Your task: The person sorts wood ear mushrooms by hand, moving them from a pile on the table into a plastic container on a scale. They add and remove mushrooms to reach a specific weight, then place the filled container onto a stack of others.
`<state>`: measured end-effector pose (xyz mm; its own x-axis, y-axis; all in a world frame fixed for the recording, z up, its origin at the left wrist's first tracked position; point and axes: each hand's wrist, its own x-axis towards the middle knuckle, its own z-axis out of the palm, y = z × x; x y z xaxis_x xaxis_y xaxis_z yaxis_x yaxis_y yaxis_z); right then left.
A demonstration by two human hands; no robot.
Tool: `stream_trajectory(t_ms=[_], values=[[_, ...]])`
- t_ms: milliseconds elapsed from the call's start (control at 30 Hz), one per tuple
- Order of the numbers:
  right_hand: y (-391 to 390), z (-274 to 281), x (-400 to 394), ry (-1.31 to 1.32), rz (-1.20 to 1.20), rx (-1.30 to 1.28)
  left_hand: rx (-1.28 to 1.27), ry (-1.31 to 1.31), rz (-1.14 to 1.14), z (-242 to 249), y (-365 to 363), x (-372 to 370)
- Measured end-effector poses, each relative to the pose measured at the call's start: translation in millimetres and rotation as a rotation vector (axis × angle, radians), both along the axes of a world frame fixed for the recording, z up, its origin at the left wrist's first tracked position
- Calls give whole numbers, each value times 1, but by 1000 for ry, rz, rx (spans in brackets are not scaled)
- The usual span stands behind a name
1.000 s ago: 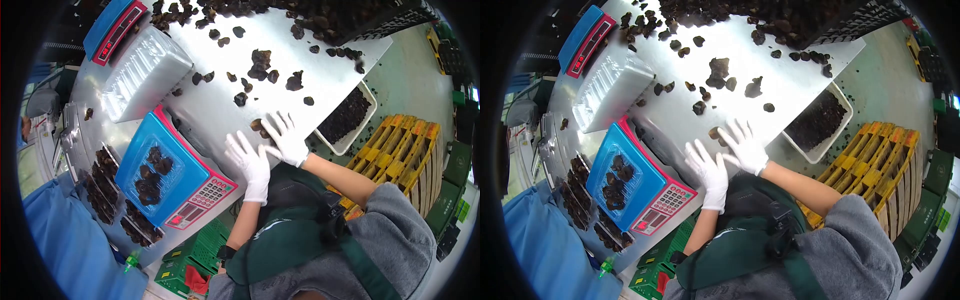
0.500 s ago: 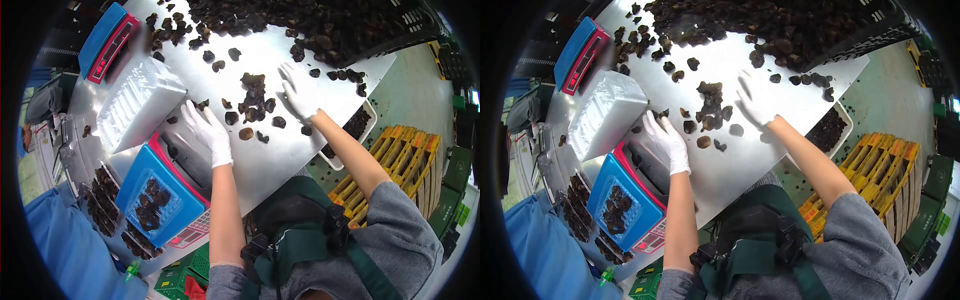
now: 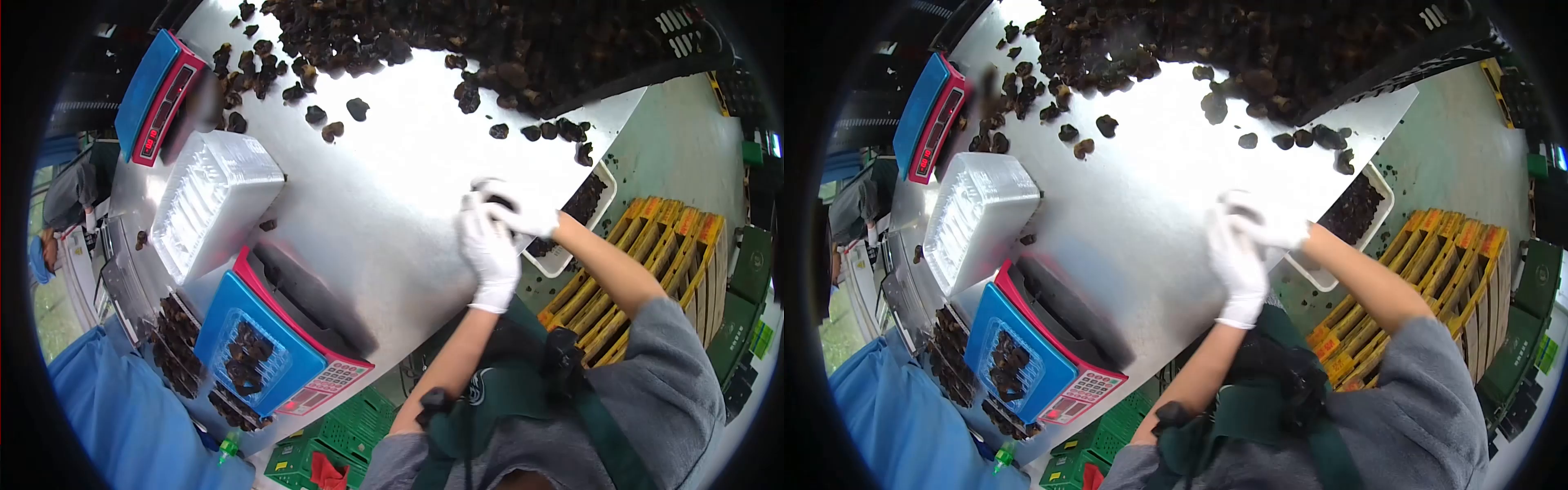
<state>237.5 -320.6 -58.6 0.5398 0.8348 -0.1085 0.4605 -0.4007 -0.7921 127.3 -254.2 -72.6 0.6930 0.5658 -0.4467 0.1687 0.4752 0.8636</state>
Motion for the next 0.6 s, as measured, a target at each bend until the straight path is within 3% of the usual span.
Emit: stream_trajectory(t_ms=[33,67,100,167,233,300,367,400,433,500,567,600], values=[[-34,-4,0,-28,-117,73,25,24,-157,2,-23,8],[-62,8,0,16,-239,65,732,-4,-378,-7,-49,9],[-95,14,1,-9,-339,34,617,-60,-558,19,-55,15],[-150,31,6,-217,-453,-165,349,-442,-531,13,-95,16],[-176,38,7,-447,-655,-143,361,-562,-690,25,-91,10],[-177,38,11,-479,-792,-77,369,-546,-775,43,-50,6],[-147,33,17,-459,-641,-66,546,-462,-651,32,4,-1],[-106,36,17,-420,-595,10,959,-477,-497,12,38,-9],[-66,32,14,-308,-528,155,940,-280,-416,3,70,-19],[9,-5,28,-212,-192,296,1255,-83,-342,8,144,-31],[107,-5,40,-244,-136,385,1401,251,-219,23,182,-44],[152,-15,53,-402,-102,296,1467,390,-212,19,197,-54]])
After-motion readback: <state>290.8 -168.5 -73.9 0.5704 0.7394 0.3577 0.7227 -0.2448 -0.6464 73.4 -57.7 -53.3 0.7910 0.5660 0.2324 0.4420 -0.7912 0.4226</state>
